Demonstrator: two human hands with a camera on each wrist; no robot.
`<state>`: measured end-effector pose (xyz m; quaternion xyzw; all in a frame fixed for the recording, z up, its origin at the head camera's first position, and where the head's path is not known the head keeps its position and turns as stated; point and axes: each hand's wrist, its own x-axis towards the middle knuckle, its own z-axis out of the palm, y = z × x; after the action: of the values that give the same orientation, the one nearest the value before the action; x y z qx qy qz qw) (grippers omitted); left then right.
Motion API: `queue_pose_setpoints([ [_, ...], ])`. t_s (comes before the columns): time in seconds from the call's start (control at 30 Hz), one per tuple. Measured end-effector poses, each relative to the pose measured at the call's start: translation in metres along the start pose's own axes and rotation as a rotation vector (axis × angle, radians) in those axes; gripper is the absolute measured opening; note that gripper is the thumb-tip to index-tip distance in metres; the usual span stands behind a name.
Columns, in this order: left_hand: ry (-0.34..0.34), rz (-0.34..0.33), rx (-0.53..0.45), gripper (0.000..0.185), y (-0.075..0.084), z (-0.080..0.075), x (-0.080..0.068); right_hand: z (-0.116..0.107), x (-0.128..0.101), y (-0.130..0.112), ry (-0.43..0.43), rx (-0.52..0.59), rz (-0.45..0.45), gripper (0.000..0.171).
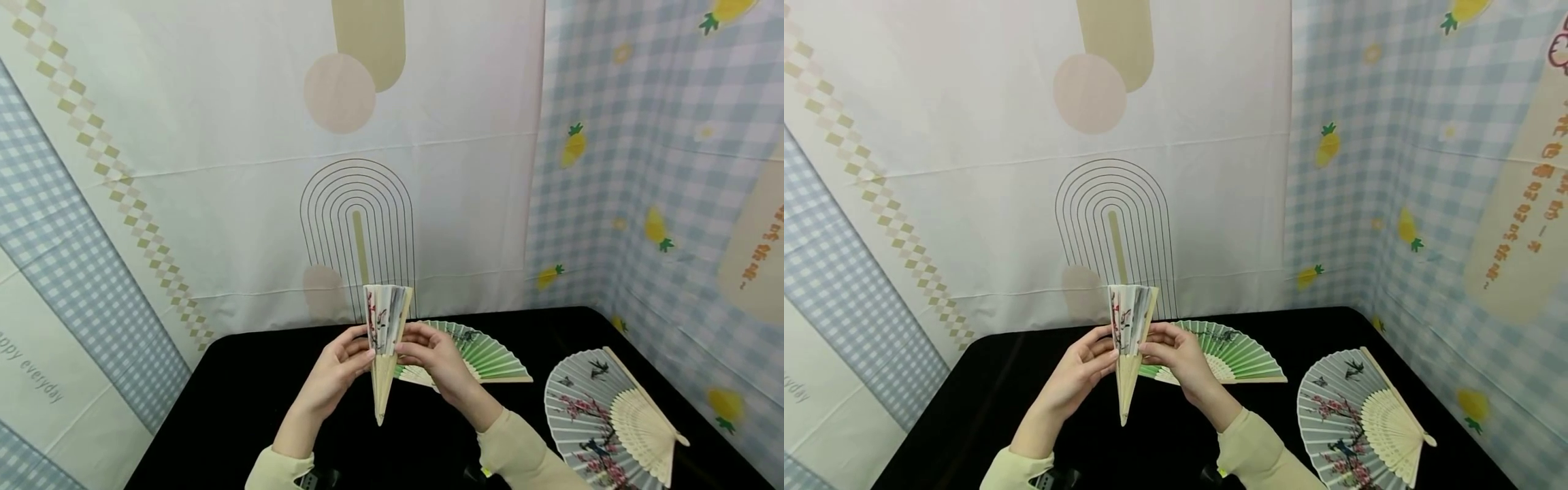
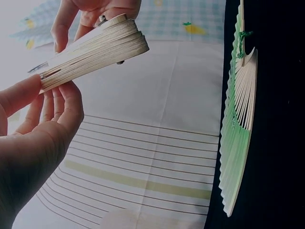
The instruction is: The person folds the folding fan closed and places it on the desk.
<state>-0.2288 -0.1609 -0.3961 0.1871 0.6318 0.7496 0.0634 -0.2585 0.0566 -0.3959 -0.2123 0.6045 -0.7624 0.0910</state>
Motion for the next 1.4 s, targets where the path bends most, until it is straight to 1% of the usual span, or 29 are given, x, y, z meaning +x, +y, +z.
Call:
queue_pose_setpoints([
  [0.17, 0.016, 0.017, -0.007, 0.053, -0.0031, -0.0001, -0.001, 0.0024, 0.0002, 0.0007, 0.008, 0.002, 0.004, 0.04],
  [0.4, 0.049, -0.023, 0.0, 0.05, -0.0032, 0.0032, -0.0034, 0.0048, -0.0017, 0.004, 0.017, 0.007, 0.002, 0.04],
  [0.47, 0.042, -0.018, -0.012, 0.05, -0.0027, 0.0037, -0.0046, 0.0049, -0.002, 0.0047, 0.018, 0.011, -0.001, 0.04],
  [0.57, 0.027, 0.009, -0.018, 0.05, -0.001, 0.003, -0.0051, 0.0048, -0.0011, 0.0042, 0.021, 0.009, -0.002, 0.04],
  [0.73, 0.035, 0.045, -0.013, 0.049, 0.0007, -0.0003, -0.003, 0.006, 0.0021, -0.0003, 0.017, 0.007, 0.004, 0.039],
  [0.83, 0.041, 0.044, -0.014, 0.048, 0.0003, -0.0014, -0.0029, 0.0069, 0.0023, -0.0018, 0.015, 0.015, 0.016, 0.038],
  [0.97, 0.019, 0.036, -0.003, 0.049, 0.0017, -0.0016, -0.0025, 0.0069, 0.0023, -0.0024, 0.018, 0.018, 0.028, 0.039],
  [1.1, -0.003, 0.025, 0.04, 0.049, 0.0045, 0.0001, -0.0003, 0.0068, 0.0031, -0.0023, 0.017, 0.016, 0.032, 0.041],
  [1.27, 0.013, 0.014, 0.135, 0.047, 0.0055, 0.0048, -0.0003, 0.0071, 0.0029, 0.0002, 0.016, 0.013, 0.04, 0.039],
  [1.4, 0.033, -0.001, 0.149, 0.046, 0.0037, 0.0065, -0.0025, 0.0069, 0.0024, 0.0034, 0.022, 0.004, 0.04, 0.038],
])
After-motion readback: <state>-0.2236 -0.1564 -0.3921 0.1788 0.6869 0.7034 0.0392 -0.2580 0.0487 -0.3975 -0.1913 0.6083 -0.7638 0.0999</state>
